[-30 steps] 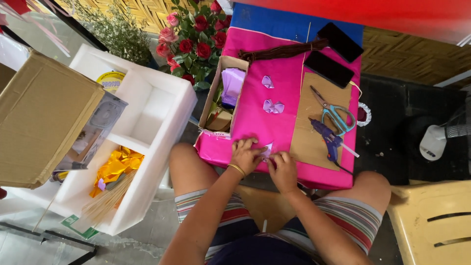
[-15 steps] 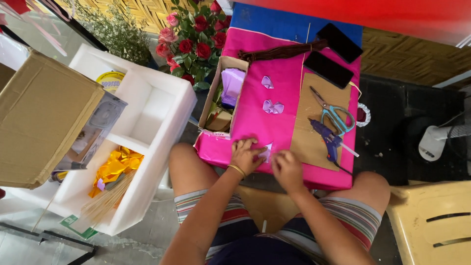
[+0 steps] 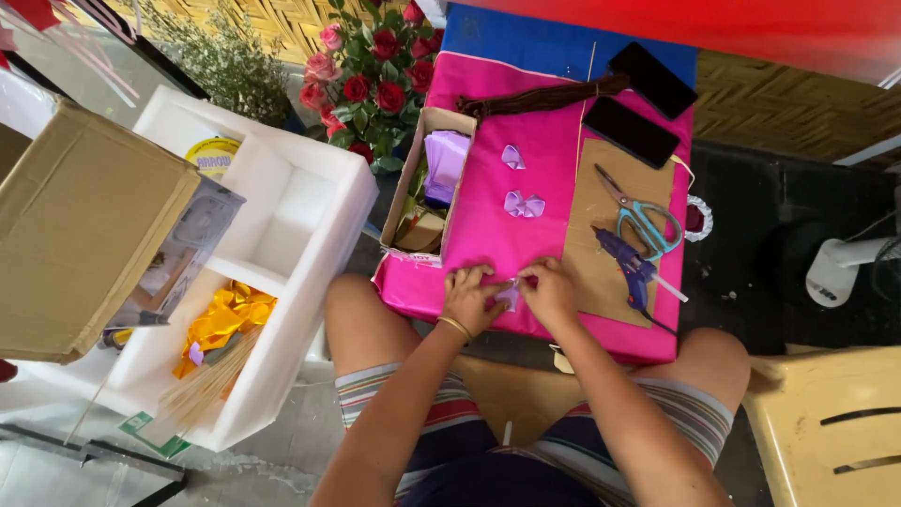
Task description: The person repeatedly folds small purple paper pieces into bow shapes using a hot glue gun and scissors. They apply glue to the center of each folded piece, pinch it to form a bow, and trim excess material. The finished bows are placed on the pink work surface.
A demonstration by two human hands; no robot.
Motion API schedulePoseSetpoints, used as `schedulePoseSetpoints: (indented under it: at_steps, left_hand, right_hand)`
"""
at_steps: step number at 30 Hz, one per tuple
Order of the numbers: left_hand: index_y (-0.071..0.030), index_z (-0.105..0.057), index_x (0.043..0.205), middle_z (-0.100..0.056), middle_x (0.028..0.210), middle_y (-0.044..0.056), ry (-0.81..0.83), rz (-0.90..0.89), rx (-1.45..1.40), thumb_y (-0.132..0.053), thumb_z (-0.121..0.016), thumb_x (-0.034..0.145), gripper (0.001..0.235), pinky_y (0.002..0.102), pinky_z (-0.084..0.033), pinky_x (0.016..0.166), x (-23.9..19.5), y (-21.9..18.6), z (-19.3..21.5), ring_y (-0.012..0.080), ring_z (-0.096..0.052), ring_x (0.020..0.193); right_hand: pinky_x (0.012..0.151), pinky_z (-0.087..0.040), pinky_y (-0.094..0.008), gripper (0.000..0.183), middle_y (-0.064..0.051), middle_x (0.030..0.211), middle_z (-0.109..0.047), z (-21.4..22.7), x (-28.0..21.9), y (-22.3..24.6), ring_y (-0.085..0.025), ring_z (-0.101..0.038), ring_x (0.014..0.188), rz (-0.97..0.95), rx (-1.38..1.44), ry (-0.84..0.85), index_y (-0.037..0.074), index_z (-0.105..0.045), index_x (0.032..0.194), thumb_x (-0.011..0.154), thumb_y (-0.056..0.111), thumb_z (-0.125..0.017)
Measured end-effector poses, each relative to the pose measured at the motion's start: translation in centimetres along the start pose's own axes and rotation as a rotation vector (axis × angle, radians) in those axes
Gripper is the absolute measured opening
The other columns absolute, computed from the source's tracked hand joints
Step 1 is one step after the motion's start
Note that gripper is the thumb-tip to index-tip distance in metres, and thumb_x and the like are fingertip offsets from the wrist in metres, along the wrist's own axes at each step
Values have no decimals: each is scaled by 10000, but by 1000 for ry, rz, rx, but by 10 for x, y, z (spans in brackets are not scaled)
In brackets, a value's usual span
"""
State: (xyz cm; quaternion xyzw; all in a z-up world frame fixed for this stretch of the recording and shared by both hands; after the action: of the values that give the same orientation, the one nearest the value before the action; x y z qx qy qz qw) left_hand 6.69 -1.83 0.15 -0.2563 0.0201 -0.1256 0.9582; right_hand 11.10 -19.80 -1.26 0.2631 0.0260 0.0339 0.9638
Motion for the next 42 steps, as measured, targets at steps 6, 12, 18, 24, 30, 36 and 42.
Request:
schedulePoseSetpoints:
  at_steps: [6, 12, 18, 24, 30, 36, 42]
  left_hand:
    - [-436, -680, 1225, -498, 1321, -81, -9, 27, -49, -480, -770, 810, 427, 521, -313, 1112, 0, 3, -1, 215, -443, 1271]
    - [-360, -653, 1192, -523, 1306, -66, -5, 49, -50, -474, -790, 786, 443, 511, -331, 1101, 1, 6, -6, 217, -472, 1247]
    - [-343, -645, 1187, -531, 1320, -64, 4, 54, -60, -471, -796, 782, 451, 529, -323, 1111, 2, 5, -5, 228, -471, 1255]
    - [-326, -649, 1165, -535, 1318, -59, 11, 62, -49, -460, -796, 781, 432, 519, -323, 1114, 1, 5, -3, 229, -474, 1251]
    - [-329, -639, 1155, -523, 1324, -72, 31, 89, -56, -458, -796, 773, 433, 549, -312, 1129, 4, 5, -4, 233, -467, 1265]
    - [-347, -633, 1173, -524, 1283, -67, 71, 112, 43, -468, -711, 830, 372, 527, -383, 1053, 18, -3, -3, 231, -500, 1213]
    - [-326, -669, 968, -590, 1117, -63, 50, 117, 60, -393, -678, 869, 120, 477, -440, 958, 32, 0, -39, 234, -591, 1103]
  right_hand:
    - [889, -567, -401, 121, 11, 1070, -681, 5, -8, 4, -275, -715, 1025, 69, 79, 20, 287, -802, 922, 806, 316, -791]
    - [990, -469, -382, 116, 70, 1144, -687, 17, -29, 23, -193, -685, 1119, 204, -70, 22, 326, -801, 950, 852, 318, -739]
    - [993, -420, -381, 155, 79, 1185, -686, 27, -39, 31, -160, -653, 1172, 296, -132, 16, 322, -797, 1007, 889, 307, -697]
    - [983, -434, -423, 180, 40, 1192, -696, 36, -48, 41, -221, -645, 1170, 332, -115, 40, 255, -810, 995, 875, 236, -677]
    - [970, -443, -442, 212, 22, 1194, -673, 36, -59, 46, -241, -621, 1151, 440, -182, -57, 236, -792, 977, 795, 226, -684]
    - [989, -427, -469, 364, -18, 1208, -645, 24, -73, 54, -258, -602, 1136, 473, -310, -96, 227, -754, 1150, 813, 210, -617]
    - [991, -510, -415, 309, -27, 1247, -660, 53, -66, 26, -287, -648, 1174, 214, 125, -150, 235, -800, 1086, 805, 169, -688]
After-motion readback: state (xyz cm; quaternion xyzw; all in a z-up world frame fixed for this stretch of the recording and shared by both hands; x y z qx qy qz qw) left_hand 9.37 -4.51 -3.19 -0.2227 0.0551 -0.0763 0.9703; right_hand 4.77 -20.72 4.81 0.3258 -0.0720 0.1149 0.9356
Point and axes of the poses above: each hand's wrist, its own x-axis towards the middle knuckle, its own z-axis out of the back of the hand, y = z × x, the point moved 7 cm from there along x, towards the middle knuckle
